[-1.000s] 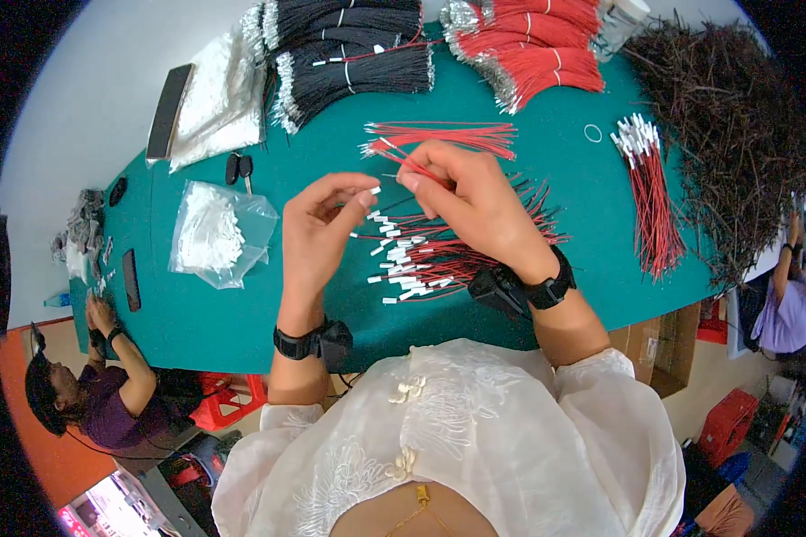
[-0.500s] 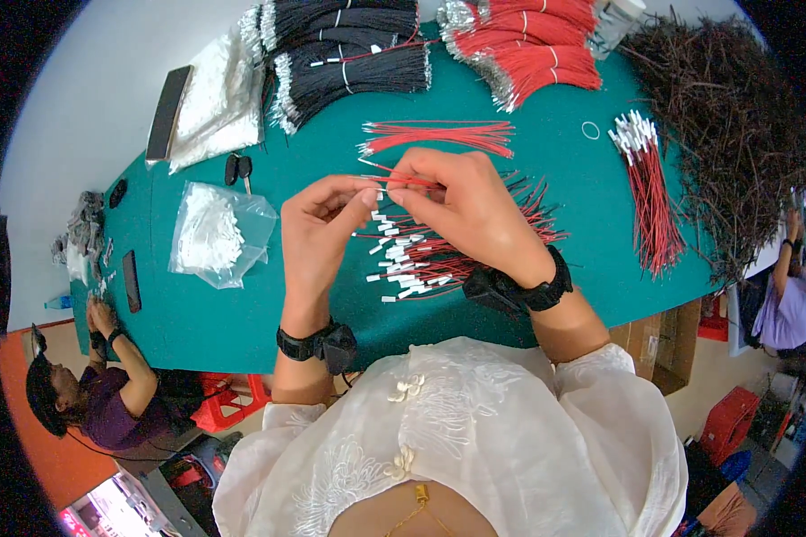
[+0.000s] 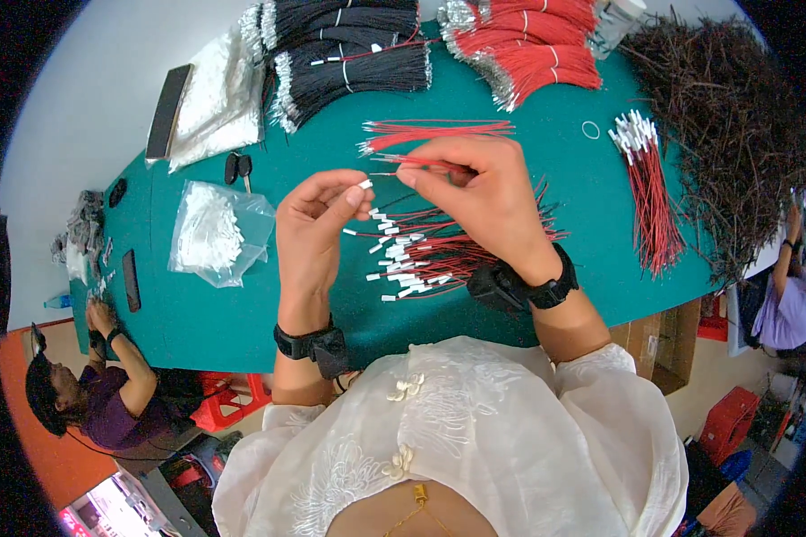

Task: The person picks up a red wire and a white connector, joins them together by hand, and repeats the process for several more units.

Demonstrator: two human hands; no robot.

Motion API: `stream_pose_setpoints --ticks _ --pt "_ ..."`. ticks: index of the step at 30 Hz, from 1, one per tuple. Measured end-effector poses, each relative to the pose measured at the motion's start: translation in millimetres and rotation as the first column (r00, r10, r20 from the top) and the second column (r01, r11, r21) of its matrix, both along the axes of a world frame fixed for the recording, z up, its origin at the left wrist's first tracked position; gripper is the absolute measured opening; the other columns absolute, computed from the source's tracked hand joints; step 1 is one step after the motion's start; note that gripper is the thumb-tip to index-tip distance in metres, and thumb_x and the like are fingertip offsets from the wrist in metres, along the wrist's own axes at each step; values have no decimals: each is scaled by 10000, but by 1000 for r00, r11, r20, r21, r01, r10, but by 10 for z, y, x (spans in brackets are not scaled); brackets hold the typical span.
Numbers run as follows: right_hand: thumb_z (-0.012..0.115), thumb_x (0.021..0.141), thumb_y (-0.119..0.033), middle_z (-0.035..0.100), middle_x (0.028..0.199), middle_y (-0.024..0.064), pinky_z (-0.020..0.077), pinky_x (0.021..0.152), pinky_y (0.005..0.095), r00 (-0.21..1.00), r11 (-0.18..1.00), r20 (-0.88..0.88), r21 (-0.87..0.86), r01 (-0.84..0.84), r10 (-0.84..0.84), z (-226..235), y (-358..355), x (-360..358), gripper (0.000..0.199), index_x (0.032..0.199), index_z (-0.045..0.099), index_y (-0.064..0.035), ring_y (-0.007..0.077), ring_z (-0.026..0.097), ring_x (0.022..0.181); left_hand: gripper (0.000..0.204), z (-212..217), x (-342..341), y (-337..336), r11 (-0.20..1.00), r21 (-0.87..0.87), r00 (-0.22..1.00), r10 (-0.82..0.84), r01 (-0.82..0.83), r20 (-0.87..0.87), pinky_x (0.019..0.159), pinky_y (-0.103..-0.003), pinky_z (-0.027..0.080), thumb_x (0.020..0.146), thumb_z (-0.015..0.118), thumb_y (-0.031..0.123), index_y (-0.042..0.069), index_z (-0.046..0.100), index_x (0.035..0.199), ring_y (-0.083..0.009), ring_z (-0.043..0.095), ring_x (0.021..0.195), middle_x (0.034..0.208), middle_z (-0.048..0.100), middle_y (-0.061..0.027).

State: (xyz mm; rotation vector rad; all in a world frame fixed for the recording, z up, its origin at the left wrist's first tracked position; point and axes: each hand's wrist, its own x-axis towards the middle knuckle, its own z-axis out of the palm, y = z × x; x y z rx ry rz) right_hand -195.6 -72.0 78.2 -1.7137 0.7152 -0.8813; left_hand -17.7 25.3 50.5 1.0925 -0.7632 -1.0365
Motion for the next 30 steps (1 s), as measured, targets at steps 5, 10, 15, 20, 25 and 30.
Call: stream_pose_setpoints --ticks 5,10,15,20,25,30 --pt "742 824 -22 692 849 31 425 597 173 994 993 -107 -122 -10 -3 55 -5 -19 124 938 715 21 37 576 726 167 -2 6 6 1000 -10 1000 -19 19 -4 700 -231 532 875 690 26 -32 680 1031 -117 665 786 888 712 -95" --pt "739 826 -17 696 855 40 440 616 170 990 997 -139 -81 -9 -2 58 5 -18 113 927 713 27 43 590 744 166 10 3 14 1000 -5 1000 -8 8 6 702 -230 533 874 690 21 -33 679 1030 -114 663 788 889 711 -95" --pt "740 826 -21 695 849 35 443 623 166 993 998 -120 -57 -23 16 14 -6 -14 126 937 709 28 41 591 752 153 29 -27 22 1000 20 999 1 -2 50 701 -223 525 885 683 35 -28 683 1024 -105 655 778 876 708 -87" --pt "740 827 -26 693 846 31 447 630 166 991 1000 -133 -6 -16 15 31 11 -9 133 943 706 29 40 593 756 125 -9 -6 11 999 42 997 11 -14 71 671 -210 500 899 674 58 -19 689 998 -86 628 737 834 695 -64" --pt "740 825 -26 692 818 28 429 594 170 988 999 -151 -41 -27 20 56 17 -8 108 912 708 28 34 574 717 108 -25 -36 -3 999 31 996 36 -38 83 630 -199 465 912 668 85 -12 689 955 -66 589 688 782 673 -35" --pt "741 815 -21 688 789 34 401 553 177 989 991 -143 -123 -50 32 54 17 1 91 882 707 31 33 553 678 110 -21 -43 0 998 38 996 38 -41 75 620 -195 455 914 669 96 -10 686 936 -59 579 677 769 667 -24"
